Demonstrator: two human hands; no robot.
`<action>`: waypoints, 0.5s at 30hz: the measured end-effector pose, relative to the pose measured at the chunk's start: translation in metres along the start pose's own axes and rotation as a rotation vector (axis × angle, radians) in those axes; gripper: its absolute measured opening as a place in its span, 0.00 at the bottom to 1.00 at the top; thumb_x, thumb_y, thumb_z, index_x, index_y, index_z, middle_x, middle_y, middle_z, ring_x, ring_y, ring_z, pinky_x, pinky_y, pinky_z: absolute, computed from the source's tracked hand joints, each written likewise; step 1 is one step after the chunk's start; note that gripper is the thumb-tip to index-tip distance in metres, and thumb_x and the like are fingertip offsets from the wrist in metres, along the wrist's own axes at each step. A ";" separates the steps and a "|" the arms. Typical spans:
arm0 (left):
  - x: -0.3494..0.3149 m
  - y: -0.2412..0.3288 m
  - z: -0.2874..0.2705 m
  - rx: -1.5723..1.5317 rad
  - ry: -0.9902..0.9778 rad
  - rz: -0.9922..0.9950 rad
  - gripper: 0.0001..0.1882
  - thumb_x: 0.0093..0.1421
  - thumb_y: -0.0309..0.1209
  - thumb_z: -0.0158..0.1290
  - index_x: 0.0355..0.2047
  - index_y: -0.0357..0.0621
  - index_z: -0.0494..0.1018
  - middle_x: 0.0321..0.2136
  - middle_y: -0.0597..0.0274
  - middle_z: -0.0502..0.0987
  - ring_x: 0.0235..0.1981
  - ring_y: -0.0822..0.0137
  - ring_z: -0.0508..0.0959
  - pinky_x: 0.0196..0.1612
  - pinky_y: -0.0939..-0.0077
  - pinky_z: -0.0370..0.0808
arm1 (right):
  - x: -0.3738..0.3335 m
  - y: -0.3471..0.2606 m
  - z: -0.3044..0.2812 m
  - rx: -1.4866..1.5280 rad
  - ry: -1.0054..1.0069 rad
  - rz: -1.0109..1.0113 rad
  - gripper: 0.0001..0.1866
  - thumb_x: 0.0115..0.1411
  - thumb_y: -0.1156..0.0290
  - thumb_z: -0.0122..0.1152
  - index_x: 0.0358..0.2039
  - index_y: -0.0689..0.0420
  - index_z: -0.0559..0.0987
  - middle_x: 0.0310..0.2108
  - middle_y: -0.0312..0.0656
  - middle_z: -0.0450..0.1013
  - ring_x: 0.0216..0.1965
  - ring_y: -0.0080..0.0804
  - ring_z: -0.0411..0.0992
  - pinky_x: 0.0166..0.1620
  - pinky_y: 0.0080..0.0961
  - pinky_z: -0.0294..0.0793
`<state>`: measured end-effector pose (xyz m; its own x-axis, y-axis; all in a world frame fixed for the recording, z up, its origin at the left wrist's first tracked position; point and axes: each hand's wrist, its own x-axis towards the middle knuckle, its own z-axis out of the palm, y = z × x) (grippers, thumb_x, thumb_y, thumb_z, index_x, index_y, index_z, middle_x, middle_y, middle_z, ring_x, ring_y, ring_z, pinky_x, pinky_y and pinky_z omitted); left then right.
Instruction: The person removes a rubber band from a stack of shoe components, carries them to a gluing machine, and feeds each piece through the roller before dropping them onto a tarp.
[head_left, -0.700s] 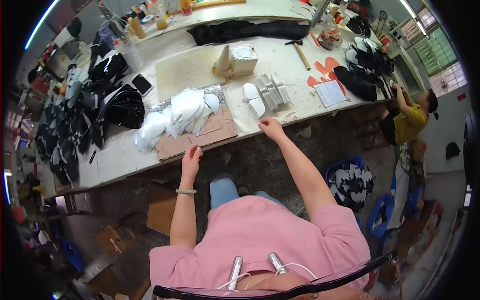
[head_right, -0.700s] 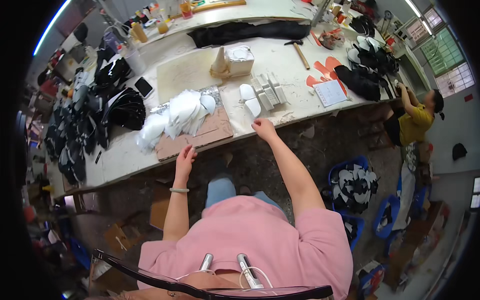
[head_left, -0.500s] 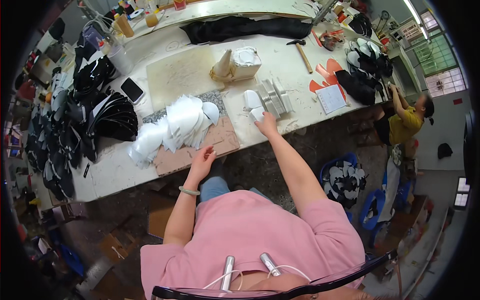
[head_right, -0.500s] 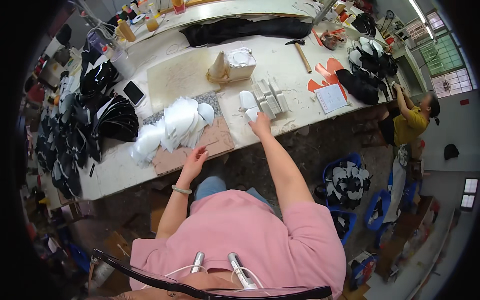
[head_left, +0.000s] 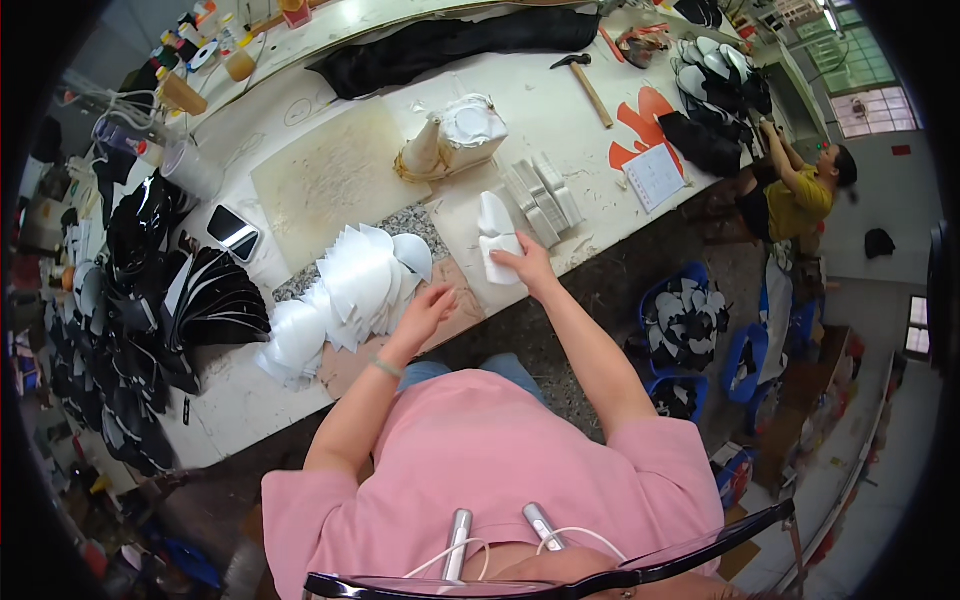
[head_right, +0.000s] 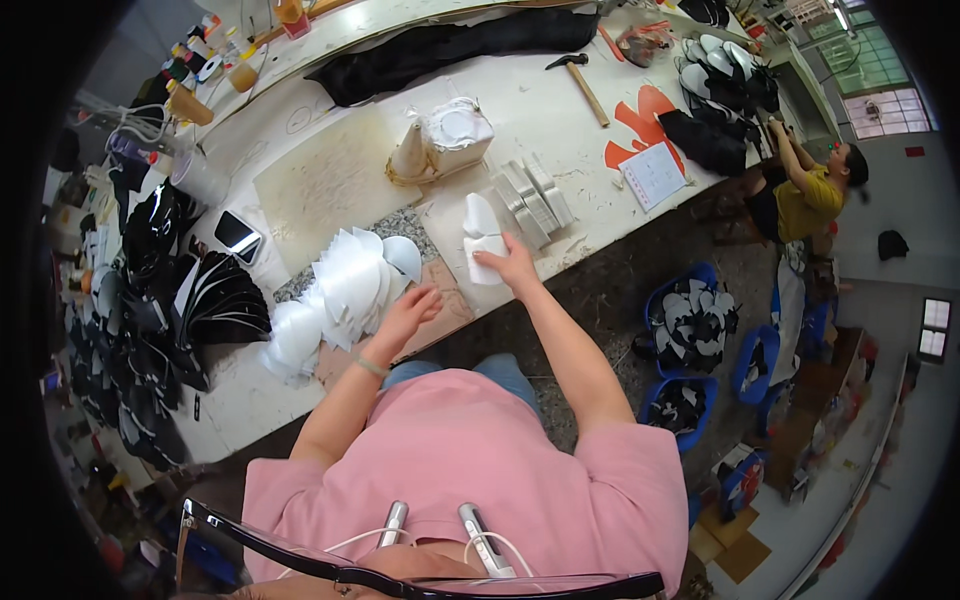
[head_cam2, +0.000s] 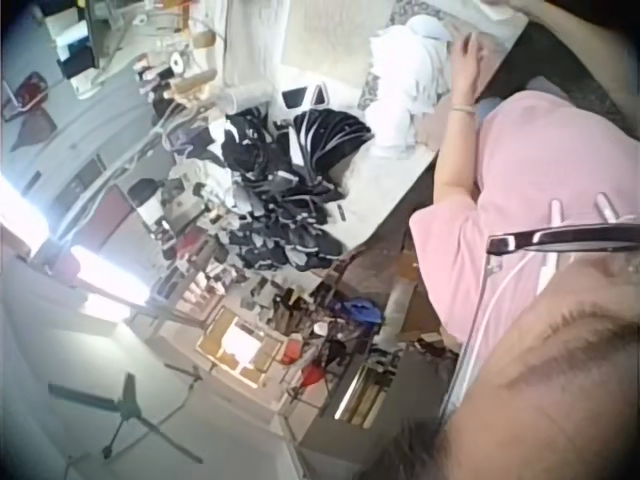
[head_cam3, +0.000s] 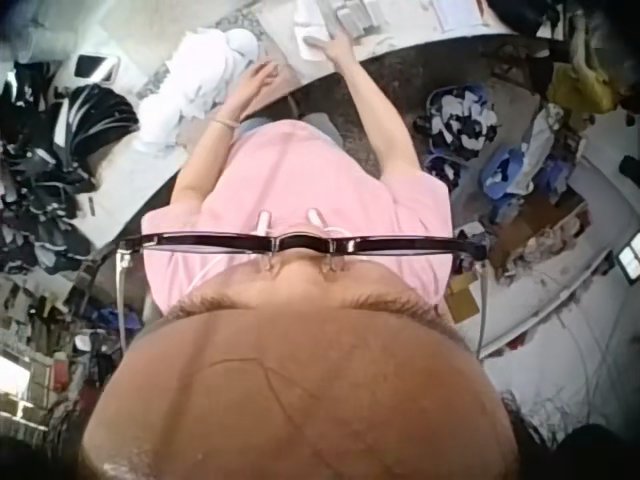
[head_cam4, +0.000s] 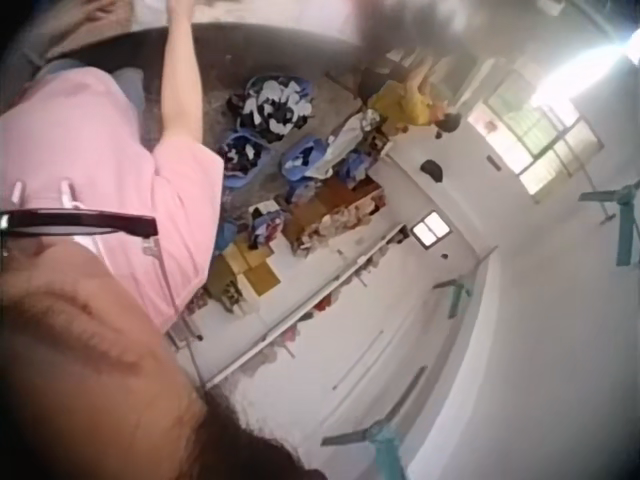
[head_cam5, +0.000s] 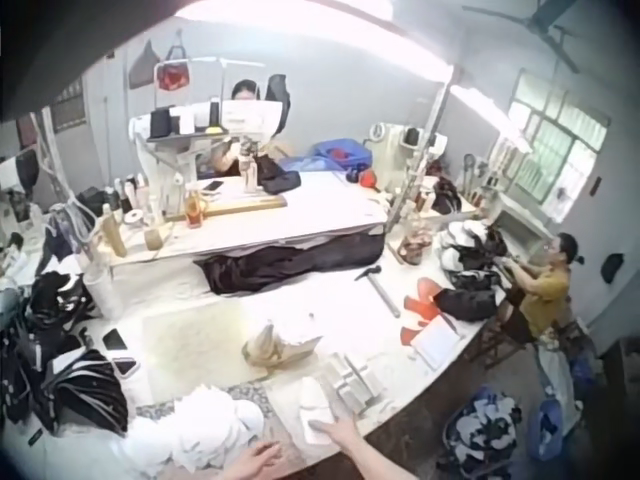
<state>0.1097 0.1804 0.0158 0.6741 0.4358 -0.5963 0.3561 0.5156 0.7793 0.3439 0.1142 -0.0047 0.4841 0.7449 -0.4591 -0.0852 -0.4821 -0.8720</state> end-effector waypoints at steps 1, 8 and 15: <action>0.013 0.007 0.007 -0.233 0.009 -0.052 0.25 0.62 0.42 0.46 0.53 0.36 0.62 0.46 0.56 0.72 0.46 0.65 0.72 0.49 0.74 0.68 | -0.016 -0.008 0.004 0.164 -0.083 0.014 0.37 0.44 0.66 0.69 0.53 0.65 0.65 0.45 0.46 0.71 0.44 0.31 0.70 0.45 0.26 0.70; 0.040 0.042 0.037 -1.080 -0.439 -0.130 0.33 0.56 0.53 0.48 0.53 0.40 0.62 0.48 0.52 0.70 0.49 0.56 0.71 0.53 0.60 0.68 | -0.096 -0.058 0.032 -0.695 0.006 -0.344 0.34 0.46 0.65 0.68 0.51 0.65 0.67 0.45 0.50 0.66 0.46 0.40 0.64 0.47 0.29 0.67; 0.015 0.044 0.025 -1.125 -0.581 -0.280 0.32 0.55 0.55 0.45 0.49 0.41 0.65 0.42 0.51 0.73 0.40 0.54 0.77 0.41 0.50 0.76 | -0.096 -0.081 0.033 -0.359 -0.076 -0.464 0.10 0.44 0.73 0.64 0.28 0.59 0.74 0.34 0.43 0.65 0.38 0.41 0.63 0.44 0.31 0.66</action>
<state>0.1515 0.1907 0.0463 0.9470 -0.0225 -0.3203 -0.0151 0.9933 -0.1146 0.2755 0.0967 0.1045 0.3358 0.9396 -0.0662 0.4270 -0.2145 -0.8785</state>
